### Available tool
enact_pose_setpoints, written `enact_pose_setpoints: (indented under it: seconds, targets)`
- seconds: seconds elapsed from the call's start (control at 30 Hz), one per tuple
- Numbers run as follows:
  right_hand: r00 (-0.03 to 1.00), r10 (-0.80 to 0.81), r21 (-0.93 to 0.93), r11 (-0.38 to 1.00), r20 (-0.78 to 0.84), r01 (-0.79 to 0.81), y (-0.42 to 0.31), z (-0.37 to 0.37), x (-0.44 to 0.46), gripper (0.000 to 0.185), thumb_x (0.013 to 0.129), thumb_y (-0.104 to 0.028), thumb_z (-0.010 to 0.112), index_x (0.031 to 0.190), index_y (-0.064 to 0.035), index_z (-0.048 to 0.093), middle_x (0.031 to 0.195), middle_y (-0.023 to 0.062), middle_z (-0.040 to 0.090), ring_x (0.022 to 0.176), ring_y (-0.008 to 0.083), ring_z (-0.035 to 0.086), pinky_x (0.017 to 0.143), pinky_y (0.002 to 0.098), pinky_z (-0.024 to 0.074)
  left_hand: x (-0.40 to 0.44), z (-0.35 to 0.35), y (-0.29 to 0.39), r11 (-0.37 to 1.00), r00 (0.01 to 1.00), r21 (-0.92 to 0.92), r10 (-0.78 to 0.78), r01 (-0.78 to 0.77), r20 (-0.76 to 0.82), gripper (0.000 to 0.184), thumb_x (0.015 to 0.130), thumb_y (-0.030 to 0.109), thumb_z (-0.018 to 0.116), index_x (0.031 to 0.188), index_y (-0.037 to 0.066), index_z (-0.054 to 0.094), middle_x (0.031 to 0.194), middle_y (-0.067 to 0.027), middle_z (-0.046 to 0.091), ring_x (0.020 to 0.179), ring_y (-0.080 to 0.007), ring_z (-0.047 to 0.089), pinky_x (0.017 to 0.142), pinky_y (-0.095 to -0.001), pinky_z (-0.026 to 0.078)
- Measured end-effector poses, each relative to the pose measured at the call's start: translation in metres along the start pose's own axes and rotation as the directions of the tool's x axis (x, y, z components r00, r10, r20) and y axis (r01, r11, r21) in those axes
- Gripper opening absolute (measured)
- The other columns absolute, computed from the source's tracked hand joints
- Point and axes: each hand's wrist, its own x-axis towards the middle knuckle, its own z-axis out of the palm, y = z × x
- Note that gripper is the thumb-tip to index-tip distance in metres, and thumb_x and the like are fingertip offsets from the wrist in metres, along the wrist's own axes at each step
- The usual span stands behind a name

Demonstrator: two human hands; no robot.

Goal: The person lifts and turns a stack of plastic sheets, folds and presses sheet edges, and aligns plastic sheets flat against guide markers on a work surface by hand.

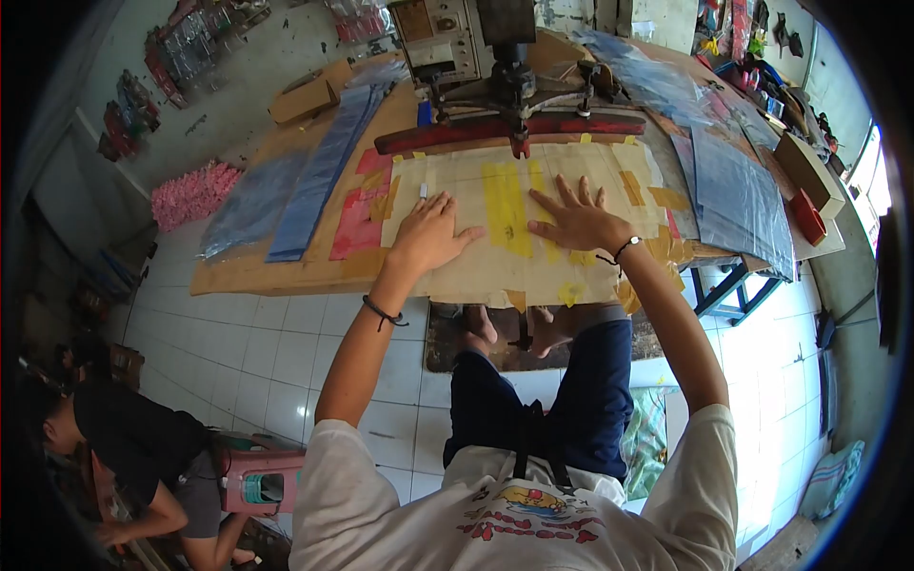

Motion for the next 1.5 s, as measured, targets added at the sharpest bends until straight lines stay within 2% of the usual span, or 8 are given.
enact_pose_setpoints:
  seconds: [0.33, 0.43, 0.53, 0.63, 0.73, 0.87, 1.23, 1.5]
  targets:
    - [0.999, 0.018, 0.015, 1.000, -0.026, -0.018, -0.009, 0.004, 0.013, 0.083, 0.089, -0.080, 0.024, 0.157, -0.0323, 0.017, 0.163, 0.0206, 0.006, 0.146, 0.0535, 0.003, 0.114, 0.0693, 0.0055, 0.013, 0.010, -0.013, 0.999, 0.997, -0.042, -0.024, 0.021, -0.067, 0.077, 0.098, 0.053, 0.047, 0.141, -0.010, 0.040, 0.151, -0.0257, 0.037, 0.144, -0.0369, 0.030, 0.120, -0.0394, 0.025]
    - [1.000, 0.027, 0.020, 0.999, -0.012, -0.027, -0.011, 0.003, 0.014, 0.084, 0.089, -0.080, 0.024, 0.157, -0.0325, 0.016, 0.163, 0.0205, 0.006, 0.146, 0.0540, 0.003, 0.114, 0.0695, 0.0055, 0.019, 0.004, -0.016, 0.999, 1.000, 0.050, 0.006, -0.006, -0.004, 0.074, 0.099, 0.050, 0.045, 0.143, -0.008, 0.039, 0.152, -0.0235, 0.037, 0.144, -0.0359, 0.030, 0.120, -0.0401, 0.025]
    - [1.000, 0.020, 0.033, 0.999, -0.024, -0.019, -0.012, 0.000, 0.011, 0.084, 0.089, -0.080, 0.025, 0.157, -0.0313, 0.021, 0.163, 0.0206, 0.009, 0.146, 0.0534, 0.004, 0.114, 0.0685, 0.0059, 0.033, 0.003, -0.022, 0.997, 0.997, -0.064, 0.047, -0.051, -0.065, 0.074, 0.099, 0.051, 0.046, 0.140, -0.010, 0.042, 0.149, -0.0263, 0.040, 0.142, -0.0359, 0.033, 0.119, -0.0438, 0.025]
    - [0.999, -0.042, 0.087, 0.995, -0.019, 0.043, -0.005, -0.010, 0.010, 0.082, 0.091, -0.076, 0.031, 0.155, -0.0255, 0.028, 0.162, 0.0204, 0.014, 0.148, 0.0482, 0.008, 0.115, 0.0667, 0.0078, 0.046, 0.006, -0.029, 0.987, 0.992, -0.125, 0.087, -0.099, -0.097, 0.074, 0.098, 0.051, 0.048, 0.141, -0.009, 0.042, 0.149, -0.0259, 0.040, 0.142, -0.0352, 0.034, 0.119, -0.0423, 0.026]
    - [0.990, -0.001, 0.141, 0.990, -0.143, 0.021, 0.025, 0.001, 0.029, 0.079, 0.094, -0.069, 0.037, 0.153, -0.0173, 0.032, 0.160, 0.0206, 0.020, 0.149, 0.0419, 0.013, 0.119, 0.0595, 0.0108, 0.051, 0.005, -0.033, 0.989, 0.999, -0.142, 0.030, -0.036, -0.045, 0.080, 0.095, 0.055, 0.051, 0.144, -0.007, 0.039, 0.155, -0.0198, 0.035, 0.144, -0.0325, 0.031, 0.119, -0.0384, 0.027]
    - [0.956, 0.004, 0.161, 0.986, -0.293, 0.046, 0.056, 0.017, 0.041, 0.075, 0.096, -0.063, 0.039, 0.151, -0.0100, 0.036, 0.158, 0.0219, 0.026, 0.148, 0.0379, 0.020, 0.122, 0.0470, 0.0131, 0.055, 0.010, -0.038, 0.990, 0.996, -0.132, 0.031, -0.042, -0.080, 0.087, 0.091, 0.060, 0.054, 0.141, -0.011, 0.041, 0.152, -0.0227, 0.037, 0.142, -0.0337, 0.035, 0.117, -0.0379, 0.031]
    - [0.912, -0.055, 0.173, 0.976, -0.407, 0.136, 0.053, 0.021, 0.036, 0.066, 0.096, -0.057, 0.047, 0.144, -0.0113, 0.047, 0.155, 0.0190, 0.035, 0.146, 0.0347, 0.026, 0.121, 0.0479, 0.0158, 0.051, 0.010, -0.040, 0.973, 0.986, -0.230, -0.038, -0.001, -0.165, 0.078, 0.090, 0.050, 0.060, 0.135, -0.013, 0.047, 0.146, -0.0253, 0.045, 0.136, -0.0350, 0.043, 0.110, -0.0391, 0.040]
    - [0.890, -0.095, 0.193, 0.961, -0.447, 0.200, 0.052, 0.018, 0.038, 0.062, 0.095, -0.053, 0.051, 0.140, -0.0108, 0.051, 0.152, 0.0159, 0.040, 0.144, 0.0332, 0.032, 0.120, 0.0442, 0.0213, 0.053, 0.017, -0.047, 0.962, 0.989, -0.267, 0.010, -0.050, -0.149, 0.072, 0.092, 0.045, 0.059, 0.136, -0.011, 0.048, 0.149, -0.0229, 0.041, 0.139, -0.0338, 0.040, 0.115, -0.0380, 0.034]
